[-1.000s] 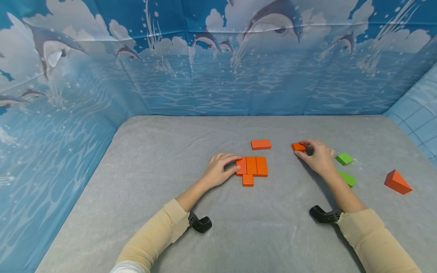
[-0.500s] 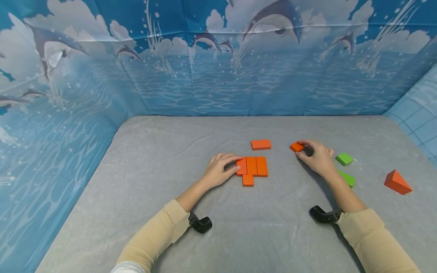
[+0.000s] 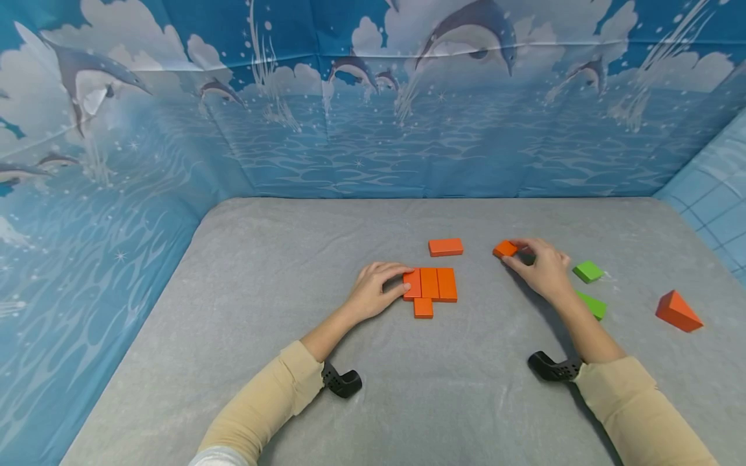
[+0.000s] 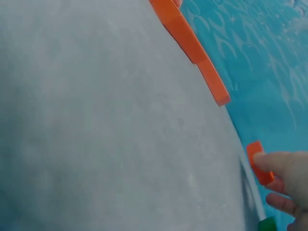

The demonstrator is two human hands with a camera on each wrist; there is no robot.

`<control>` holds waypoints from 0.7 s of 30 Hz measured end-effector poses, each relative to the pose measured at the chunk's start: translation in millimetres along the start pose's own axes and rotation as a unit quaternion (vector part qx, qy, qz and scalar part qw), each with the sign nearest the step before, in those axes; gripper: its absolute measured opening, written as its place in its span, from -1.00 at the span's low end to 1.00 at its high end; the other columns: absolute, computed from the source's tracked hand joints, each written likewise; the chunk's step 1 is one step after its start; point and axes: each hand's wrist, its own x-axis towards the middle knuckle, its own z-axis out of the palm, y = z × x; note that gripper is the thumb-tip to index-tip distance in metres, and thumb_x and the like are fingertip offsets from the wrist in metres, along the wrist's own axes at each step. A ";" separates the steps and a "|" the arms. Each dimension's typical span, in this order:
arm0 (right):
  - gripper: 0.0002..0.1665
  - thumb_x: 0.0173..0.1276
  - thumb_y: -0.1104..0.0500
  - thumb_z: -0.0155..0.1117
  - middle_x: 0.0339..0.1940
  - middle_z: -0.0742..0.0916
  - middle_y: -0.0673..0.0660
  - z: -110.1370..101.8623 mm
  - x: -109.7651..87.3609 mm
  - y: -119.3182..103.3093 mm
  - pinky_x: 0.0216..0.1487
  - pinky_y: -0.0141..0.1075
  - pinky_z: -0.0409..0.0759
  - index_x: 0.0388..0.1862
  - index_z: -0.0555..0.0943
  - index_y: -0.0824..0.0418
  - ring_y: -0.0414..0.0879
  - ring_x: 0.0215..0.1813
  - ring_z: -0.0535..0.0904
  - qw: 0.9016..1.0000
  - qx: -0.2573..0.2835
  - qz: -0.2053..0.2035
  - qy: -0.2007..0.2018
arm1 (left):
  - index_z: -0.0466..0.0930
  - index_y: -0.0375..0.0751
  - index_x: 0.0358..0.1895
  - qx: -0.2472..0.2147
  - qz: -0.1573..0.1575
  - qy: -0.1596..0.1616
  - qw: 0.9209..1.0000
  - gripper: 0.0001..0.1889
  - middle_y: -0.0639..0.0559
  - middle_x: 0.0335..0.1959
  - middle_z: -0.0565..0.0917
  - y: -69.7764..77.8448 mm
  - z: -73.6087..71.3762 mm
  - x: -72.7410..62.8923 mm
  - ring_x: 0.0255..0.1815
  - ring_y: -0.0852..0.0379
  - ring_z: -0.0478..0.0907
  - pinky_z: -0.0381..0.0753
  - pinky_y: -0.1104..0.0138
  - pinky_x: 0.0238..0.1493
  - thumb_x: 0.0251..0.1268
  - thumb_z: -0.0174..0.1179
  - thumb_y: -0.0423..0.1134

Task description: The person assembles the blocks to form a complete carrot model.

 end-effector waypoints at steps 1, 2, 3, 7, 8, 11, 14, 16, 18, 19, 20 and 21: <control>-0.54 0.22 0.16 0.28 -0.08 0.57 0.40 -0.8 -0.2 -2.9 0.02 0.26 -0.04 0.05 0.50 0.38 0.23 -0.07 0.43 1.000 0.007 -0.004 0.000 | 0.50 0.03 0.15 0.000 0.000 0.000 1.000 -0.62 0.10 0.15 0.49 0.0 0.1 0.0 0.20 0.10 0.30 0.07 0.11 0.29 0.29 0.10 -0.03; -0.54 0.23 0.16 0.28 -0.08 0.57 0.38 -1.6 -0.4 -6.5 0.01 0.25 -0.03 0.05 0.50 0.36 0.22 -0.07 0.43 1.000 0.013 -0.011 -0.001 | 0.50 0.02 0.15 -0.001 0.000 0.000 1.000 -0.62 0.09 0.15 0.49 -0.1 0.2 -0.1 0.19 0.10 0.30 0.07 0.11 0.29 0.29 0.09 -0.03; -0.55 0.23 0.15 0.28 -0.08 0.57 0.37 -2.5 -0.5 -10.9 0.01 0.25 -0.02 0.05 0.51 0.35 0.21 -0.08 0.43 1.000 0.018 -0.019 -0.003 | 0.50 0.02 0.15 -0.002 0.001 0.002 1.000 -0.62 0.09 0.15 0.49 -0.1 0.3 -0.1 0.19 0.09 0.30 0.07 0.10 0.28 0.28 0.10 -0.03; -0.56 0.18 0.19 0.32 -0.08 0.59 0.32 -3.9 -2.7 -31.6 -0.06 0.18 0.03 0.03 0.53 0.33 0.14 -0.10 0.44 0.996 0.047 -0.069 -0.015 | 0.50 0.00 0.15 -0.004 0.004 0.005 1.000 -0.61 0.07 0.15 0.50 -0.6 0.7 -0.2 0.19 0.07 0.30 0.08 0.08 0.28 0.28 0.11 -0.04; -0.56 0.16 0.21 0.33 -0.09 0.59 0.30 -3.4 -4.0 -36.9 -0.08 0.14 0.05 0.02 0.54 0.33 0.12 -0.11 0.44 0.995 0.052 -0.084 -0.019 | 0.50 0.00 0.15 -0.003 0.004 0.005 1.000 -0.61 0.07 0.15 0.50 -0.7 0.7 -0.2 0.19 0.07 0.30 0.08 0.09 0.28 0.28 0.11 -0.04; -0.56 0.10 0.29 0.37 -0.12 0.61 0.26 0.4 -9.2 -50.6 -0.11 0.07 0.09 -0.01 0.55 0.32 0.09 -0.12 0.45 0.989 0.069 -0.127 -0.034 | 0.50 0.02 0.15 0.000 0.003 0.004 1.000 -0.61 0.09 0.15 0.50 -1.1 0.9 0.0 0.19 0.08 0.30 0.09 0.10 0.27 0.28 0.10 -0.03; -0.56 0.06 0.32 0.39 -0.13 0.62 0.21 5.9 -16.7 -62.1 -0.09 0.06 0.14 -0.03 0.56 0.28 0.09 -0.13 0.47 0.982 0.083 -0.159 -0.059 | 0.50 0.03 0.15 0.001 0.002 0.004 1.000 -0.62 0.10 0.15 0.49 -1.4 0.8 0.4 0.19 0.09 0.30 0.09 0.11 0.27 0.28 0.10 -0.03; -0.56 0.04 0.32 0.40 -0.13 0.63 0.17 9.9 -22.1 -68.7 -0.08 0.04 0.16 -0.04 0.57 0.26 0.09 -0.13 0.48 0.976 0.095 -0.178 -0.079 | 0.50 0.03 0.15 0.002 0.002 0.005 1.000 -0.62 0.10 0.15 0.50 -1.6 0.8 0.4 0.18 0.09 0.30 0.10 0.11 0.27 0.28 0.10 -0.03; -0.56 0.03 0.31 0.41 -0.13 0.64 0.14 13.9 -27.4 -73.9 -0.10 -0.01 0.17 -0.05 0.58 0.24 0.08 -0.13 0.50 0.970 0.101 -0.198 -0.102 | 0.50 0.03 0.15 0.004 0.002 0.004 1.000 -0.62 0.10 0.16 0.49 -1.8 0.8 0.5 0.18 0.09 0.30 0.10 0.11 0.27 0.28 0.10 -0.03; -0.57 0.03 0.31 0.42 -0.14 0.64 0.11 15.5 -30.0 -76.0 -0.10 -0.04 0.17 -0.06 0.58 0.23 0.06 -0.13 0.50 0.966 0.103 -0.206 -0.114 | 0.50 0.04 0.15 0.005 0.001 0.003 1.000 -0.61 0.10 0.16 0.49 -2.0 0.8 0.5 0.19 0.10 0.30 0.10 0.11 0.27 0.28 0.10 -0.02; -0.57 0.02 0.30 0.42 -0.14 0.64 0.10 17.2 -32.3 -77.4 -0.11 -0.08 0.16 -0.06 0.58 0.23 0.04 -0.12 0.50 0.963 0.105 -0.213 -0.125 | 0.49 0.04 0.16 0.006 0.000 0.002 1.000 -0.61 0.10 0.16 0.49 -2.1 0.8 0.4 0.19 0.10 0.30 0.09 0.12 0.27 0.28 0.10 -0.02; -0.57 0.02 0.29 0.42 -0.14 0.64 0.08 18.6 -34.5 -78.7 -0.11 -0.09 0.16 -0.06 0.58 0.22 0.01 -0.12 0.50 0.961 0.104 -0.219 -0.135 | 0.49 0.04 0.16 0.006 -0.001 0.002 1.000 -0.61 0.11 0.16 0.49 -2.1 0.7 0.4 0.19 0.10 0.29 0.09 0.12 0.27 0.28 0.09 -0.02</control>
